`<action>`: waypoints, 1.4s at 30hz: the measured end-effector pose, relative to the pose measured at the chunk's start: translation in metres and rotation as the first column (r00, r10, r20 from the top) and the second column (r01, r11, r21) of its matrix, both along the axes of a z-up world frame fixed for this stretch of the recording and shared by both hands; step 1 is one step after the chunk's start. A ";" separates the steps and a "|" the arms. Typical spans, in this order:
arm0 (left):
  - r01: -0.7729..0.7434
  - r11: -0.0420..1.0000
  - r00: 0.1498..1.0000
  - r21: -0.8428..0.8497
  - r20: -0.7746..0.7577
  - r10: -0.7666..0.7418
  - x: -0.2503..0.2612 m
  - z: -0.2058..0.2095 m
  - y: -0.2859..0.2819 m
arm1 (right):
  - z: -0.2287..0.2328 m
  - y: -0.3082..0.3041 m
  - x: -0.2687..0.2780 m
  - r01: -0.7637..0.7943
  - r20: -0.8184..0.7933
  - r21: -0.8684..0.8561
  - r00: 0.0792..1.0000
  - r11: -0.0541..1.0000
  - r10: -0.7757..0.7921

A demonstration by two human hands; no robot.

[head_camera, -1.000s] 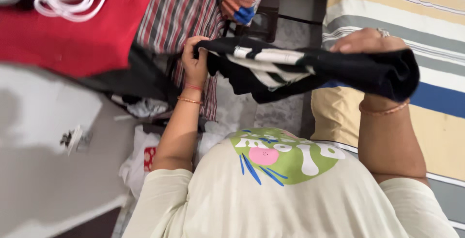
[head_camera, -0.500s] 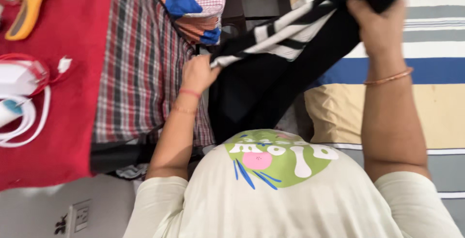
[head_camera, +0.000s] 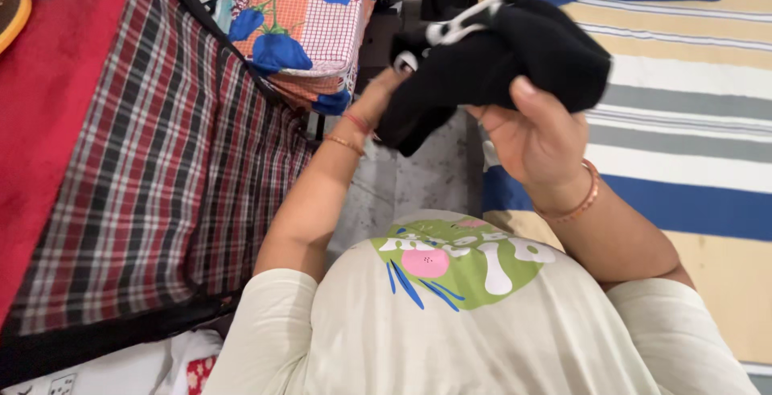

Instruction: The person sorts through various household items including clothing, electronics, and tangled strings, placing some into a large cloth bag and plugging a charger into a wall outlet.

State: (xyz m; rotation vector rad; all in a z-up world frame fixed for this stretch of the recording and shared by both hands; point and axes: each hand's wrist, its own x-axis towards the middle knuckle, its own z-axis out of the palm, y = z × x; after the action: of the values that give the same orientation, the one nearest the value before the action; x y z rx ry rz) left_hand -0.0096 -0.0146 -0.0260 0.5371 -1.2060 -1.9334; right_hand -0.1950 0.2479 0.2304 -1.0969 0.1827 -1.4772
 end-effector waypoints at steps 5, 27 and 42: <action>0.462 0.570 0.885 0.680 -0.394 -0.247 -0.046 0.026 0.024 | 0.028 -0.056 -0.038 0.098 -0.086 -0.064 0.991 0.993 -0.104; -0.009 0.994 0.688 -0.111 0.720 0.086 -0.009 -0.067 -0.019 | -0.397 -0.132 -0.194 0.003 -0.431 0.836 0.621 0.549 0.654; 0.514 0.856 0.686 0.051 0.575 -0.446 0.020 -0.065 -0.098 | -0.308 -0.323 -0.117 -0.004 -0.698 0.564 0.531 0.826 0.480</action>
State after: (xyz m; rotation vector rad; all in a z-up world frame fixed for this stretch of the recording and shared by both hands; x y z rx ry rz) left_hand 0.0108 -0.1128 -0.0905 0.8432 -2.0033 -2.1879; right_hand -0.3125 -0.0749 -0.0780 -1.2280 0.9867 -0.4649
